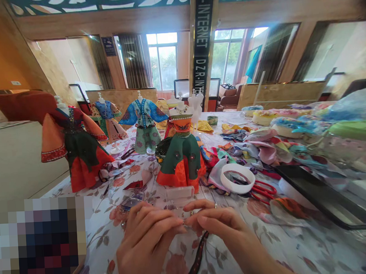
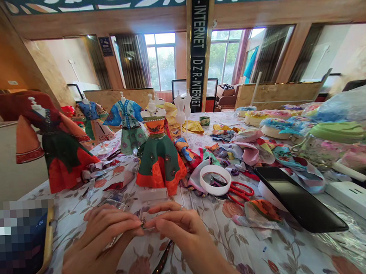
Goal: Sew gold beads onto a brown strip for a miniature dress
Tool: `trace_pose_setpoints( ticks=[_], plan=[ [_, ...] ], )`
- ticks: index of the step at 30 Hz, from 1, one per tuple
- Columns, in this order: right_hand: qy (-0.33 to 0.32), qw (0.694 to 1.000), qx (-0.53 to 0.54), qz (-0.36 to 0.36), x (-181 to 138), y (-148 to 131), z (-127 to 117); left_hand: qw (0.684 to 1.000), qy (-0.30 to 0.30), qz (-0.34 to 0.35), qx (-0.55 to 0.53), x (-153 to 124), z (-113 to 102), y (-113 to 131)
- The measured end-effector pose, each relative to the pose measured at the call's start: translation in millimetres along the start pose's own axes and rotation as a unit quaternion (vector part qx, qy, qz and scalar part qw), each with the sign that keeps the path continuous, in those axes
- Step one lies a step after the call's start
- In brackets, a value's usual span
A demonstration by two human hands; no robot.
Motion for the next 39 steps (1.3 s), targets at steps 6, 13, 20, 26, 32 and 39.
trace_pose_setpoints(
  ticks=[6, 13, 20, 26, 32, 39],
  plan=[
    [-0.014, 1.000, 0.006, 0.021, 0, 3, 0, 1.000, 0.006, -0.005, 0.001, 2, 1, 0],
    [-0.012, 0.996, -0.054, -0.068, -1, -4, 0, 1.000, 0.008, -0.022, -0.004, 0, 5, -1],
    [-0.007, 0.968, -0.157, -0.195, -5, -8, 1, 1.000, 0.002, -0.020, 0.006, 0, 5, -2],
    [-0.006, 0.952, -0.177, -0.250, -7, -10, 3, 1.000, -0.003, -0.012, 0.003, -6, 6, -5],
    [-0.024, 0.959, -0.195, -0.204, -4, -5, 3, 0.999, -0.022, -0.034, 0.005, -12, 10, -7],
    [0.014, 0.929, -0.278, -0.244, -5, 1, 1, 0.998, -0.017, -0.044, -0.028, -12, 9, -5]
  ],
)
Point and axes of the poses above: each hand's wrist, its own x-axis towards the middle knuckle, its own z-axis out of the palm, y = z × x, the point moved 2 cm from there along x, towards the middle knuckle, and after that the axes turned 13 degrees about y, right-handed, at the moved point
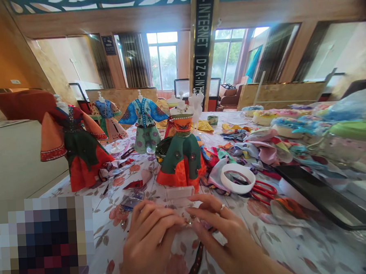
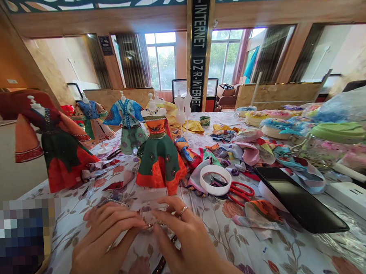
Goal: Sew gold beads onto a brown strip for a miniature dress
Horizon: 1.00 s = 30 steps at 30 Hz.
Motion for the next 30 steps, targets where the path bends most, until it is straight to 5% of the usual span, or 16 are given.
trace_pose_setpoints(
  ticks=[5, 8, 17, 30],
  plan=[
    [0.013, 0.999, 0.027, 0.019, 3, 2, 0, 0.997, 0.005, -0.044, -0.056, 4, -1, 2],
    [0.016, 0.995, 0.071, 0.069, 5, 4, 1, 0.986, -0.001, -0.128, -0.105, 5, 0, -1],
    [0.016, 0.983, 0.112, 0.142, 3, 9, 2, 0.887, -0.029, -0.404, -0.221, -11, 11, -8],
    [0.002, 0.976, 0.122, 0.179, 3, 11, 2, 0.872, -0.033, -0.413, -0.260, -8, 14, -5]
  ],
)
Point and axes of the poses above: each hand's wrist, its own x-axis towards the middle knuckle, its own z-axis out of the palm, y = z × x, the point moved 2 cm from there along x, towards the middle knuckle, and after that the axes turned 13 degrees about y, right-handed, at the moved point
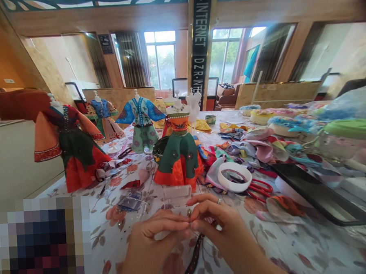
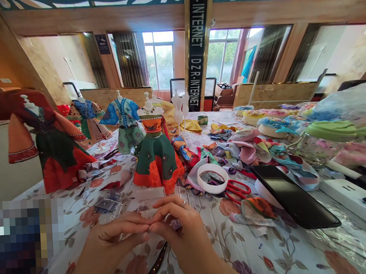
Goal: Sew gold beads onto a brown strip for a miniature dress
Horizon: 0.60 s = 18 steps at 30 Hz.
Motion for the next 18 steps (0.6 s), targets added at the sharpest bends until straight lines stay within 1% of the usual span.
trace_pose_setpoints(
  ticks=[6, 12, 15, 18],
  plan=[
    [0.008, 0.998, -0.027, -0.061, 0.1, -1.6, -0.3, 0.999, 0.004, -0.047, 0.009, -2.6, -0.6, 1.2],
    [0.008, 0.992, -0.054, -0.117, -3.3, 0.7, 0.7, 0.997, -0.007, -0.075, 0.012, -2.3, 2.2, 4.4],
    [0.005, 0.990, -0.061, -0.129, -3.8, 0.2, -0.1, 0.995, -0.016, -0.092, 0.023, -1.9, 3.4, 6.2],
    [-0.004, 0.991, -0.064, -0.121, -2.6, -1.6, -1.4, 0.994, -0.015, -0.096, 0.047, -3.0, 3.9, 6.6]
  ],
)
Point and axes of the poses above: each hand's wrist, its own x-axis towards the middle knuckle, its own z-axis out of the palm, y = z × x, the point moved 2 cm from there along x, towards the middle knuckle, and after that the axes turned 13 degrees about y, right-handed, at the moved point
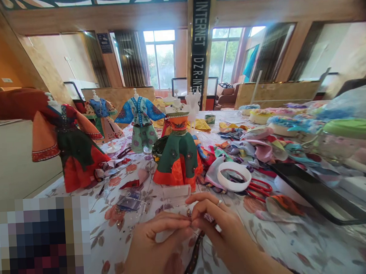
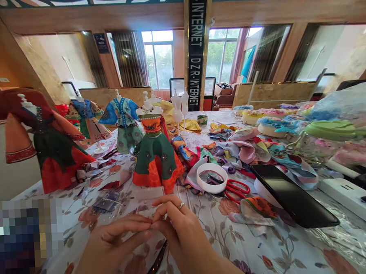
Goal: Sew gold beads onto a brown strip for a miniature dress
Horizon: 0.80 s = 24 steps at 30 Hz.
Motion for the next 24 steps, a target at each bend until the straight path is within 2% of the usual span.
trace_pose_setpoints(
  ticks=[5, 9, 11, 13, 15, 16, 18, 21, 22, 24],
  plan=[
    [-0.014, 1.000, 0.003, 0.021, 2, -2, -1, 0.999, 0.002, -0.050, 0.020, -3, 2, -5],
    [-0.009, 1.000, 0.004, 0.029, 3, -3, -1, 1.000, -0.008, -0.006, 0.022, -4, 2, -5],
    [0.000, 1.000, 0.005, 0.030, 5, -3, -2, 0.999, -0.022, -0.006, 0.030, -4, 2, -6],
    [0.016, 0.999, 0.008, 0.028, 9, -3, -6, 0.998, -0.042, -0.014, 0.053, -5, 2, -7],
    [0.019, 0.999, 0.001, 0.034, 15, -2, -11, 0.994, -0.055, 0.014, 0.091, -7, 3, -7],
    [0.012, 0.999, -0.010, 0.041, 19, -1, -13, 0.990, -0.058, 0.045, 0.117, -8, 4, -6],
    [-0.023, 0.997, -0.048, 0.064, 25, 3, -18, 0.970, -0.062, 0.164, 0.169, -9, 6, -3],
    [-0.088, 0.984, -0.125, 0.093, 27, 11, -22, 0.887, -0.080, 0.393, 0.231, -14, 12, -2],
    [-0.108, 0.979, -0.146, 0.097, 26, 15, -23, 0.857, -0.080, 0.446, 0.246, -15, 13, -3],
    [-0.135, 0.972, -0.169, 0.095, 22, 21, -22, 0.816, -0.073, 0.503, 0.276, -17, 14, -8]
  ],
)
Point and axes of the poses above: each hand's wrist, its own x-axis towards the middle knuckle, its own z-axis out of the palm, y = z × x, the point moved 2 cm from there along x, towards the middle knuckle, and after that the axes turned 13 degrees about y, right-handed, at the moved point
